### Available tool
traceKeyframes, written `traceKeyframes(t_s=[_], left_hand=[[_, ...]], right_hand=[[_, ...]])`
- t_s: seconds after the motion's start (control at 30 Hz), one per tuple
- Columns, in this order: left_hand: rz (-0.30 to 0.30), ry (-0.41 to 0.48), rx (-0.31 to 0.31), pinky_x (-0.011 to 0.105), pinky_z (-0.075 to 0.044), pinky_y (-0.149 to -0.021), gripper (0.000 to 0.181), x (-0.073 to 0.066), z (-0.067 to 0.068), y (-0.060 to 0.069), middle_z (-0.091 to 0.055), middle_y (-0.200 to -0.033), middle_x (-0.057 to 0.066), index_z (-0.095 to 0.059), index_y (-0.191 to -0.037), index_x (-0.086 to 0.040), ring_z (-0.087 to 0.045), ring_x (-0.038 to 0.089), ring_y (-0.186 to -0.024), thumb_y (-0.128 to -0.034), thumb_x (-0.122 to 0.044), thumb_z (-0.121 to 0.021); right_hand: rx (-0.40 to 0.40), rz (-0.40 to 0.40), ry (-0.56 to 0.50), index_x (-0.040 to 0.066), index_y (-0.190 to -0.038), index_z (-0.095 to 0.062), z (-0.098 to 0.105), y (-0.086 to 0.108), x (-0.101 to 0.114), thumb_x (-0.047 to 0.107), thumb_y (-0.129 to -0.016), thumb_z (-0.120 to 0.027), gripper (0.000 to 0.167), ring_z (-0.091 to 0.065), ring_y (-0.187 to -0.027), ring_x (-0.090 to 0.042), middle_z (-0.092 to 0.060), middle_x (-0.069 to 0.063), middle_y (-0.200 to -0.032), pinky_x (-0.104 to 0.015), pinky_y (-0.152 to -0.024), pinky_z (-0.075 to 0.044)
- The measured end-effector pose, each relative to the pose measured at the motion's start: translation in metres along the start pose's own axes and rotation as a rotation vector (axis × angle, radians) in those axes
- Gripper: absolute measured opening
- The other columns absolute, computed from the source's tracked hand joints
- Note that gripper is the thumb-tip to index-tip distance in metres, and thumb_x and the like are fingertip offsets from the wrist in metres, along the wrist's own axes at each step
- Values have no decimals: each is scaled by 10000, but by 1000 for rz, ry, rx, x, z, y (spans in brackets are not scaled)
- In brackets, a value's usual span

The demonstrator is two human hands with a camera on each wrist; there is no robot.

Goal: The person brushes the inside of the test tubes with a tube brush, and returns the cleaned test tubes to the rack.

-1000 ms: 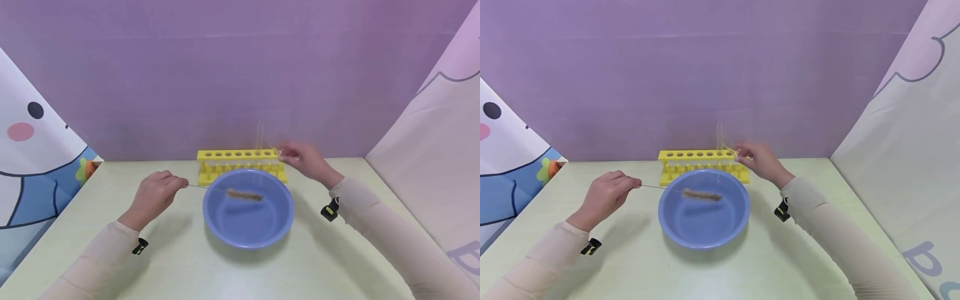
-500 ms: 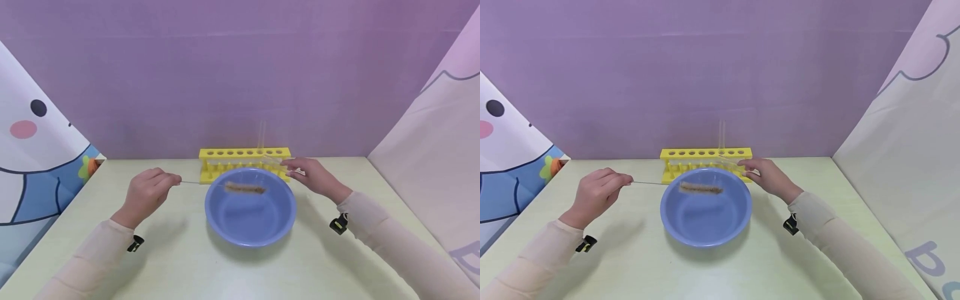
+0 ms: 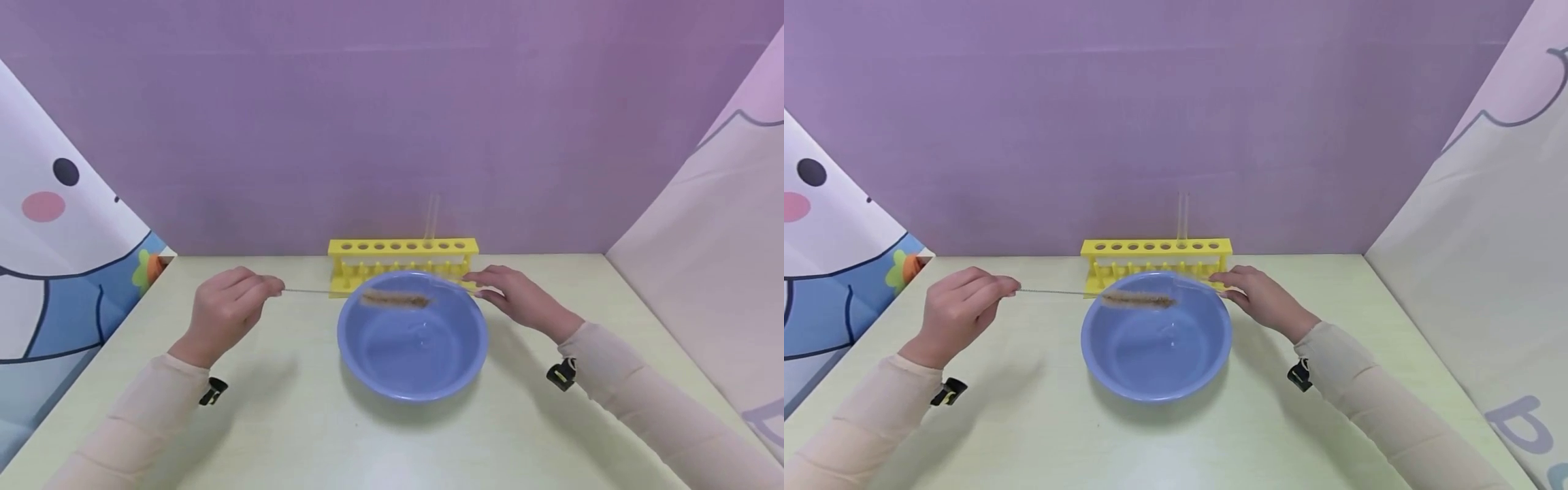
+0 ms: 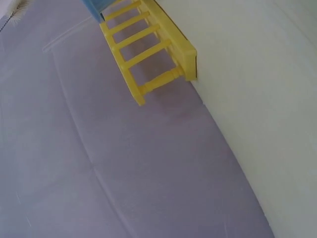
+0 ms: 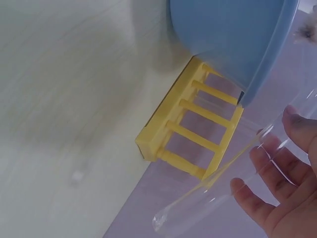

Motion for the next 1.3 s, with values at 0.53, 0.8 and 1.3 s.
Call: traceKeyframes(t_s=[0.53, 0.8, 1.3], left_hand=[[7, -2, -109, 377, -458, -467, 281, 0, 13, -5, -664, -647, 91, -667, -732, -15, -580, 244, -533, -952, -54, -496], [6, -11, -149, 384, -449, -458, 276, -1, 16, -6, -659, -632, 94, -667, -721, -13, -566, 248, -511, -937, -29, -497], [4, 3, -142, 380, -449, -452, 266, -1, 12, -3, -665, -646, 97, -671, -733, -11, -566, 246, -515, -942, -43, -510]], right_hand=[[24, 65, 55, 63, -1247, -597, -7, 5, 3, 24, -865, -645, 387, -584, -981, -235, -648, -86, -1026, -412, -858, -472], [37, 64, 57, 61, -1242, -602, -8, 7, 3, 16, -854, -656, 395, -592, -966, -250, -648, -69, -1014, -412, -845, -479], [50, 81, 32, 93, -1246, -607, -12, 5, 4, 27, -854, -662, 402, -587, -971, -198, -652, -32, -1024, -386, -836, -484]])
Point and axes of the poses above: each hand's wrist, its own y-axis away from the middle knuckle, its own z-axis out of the back of the hand, x = y × z, the point moved 9 cm from there along -y, towards the middle knuckle
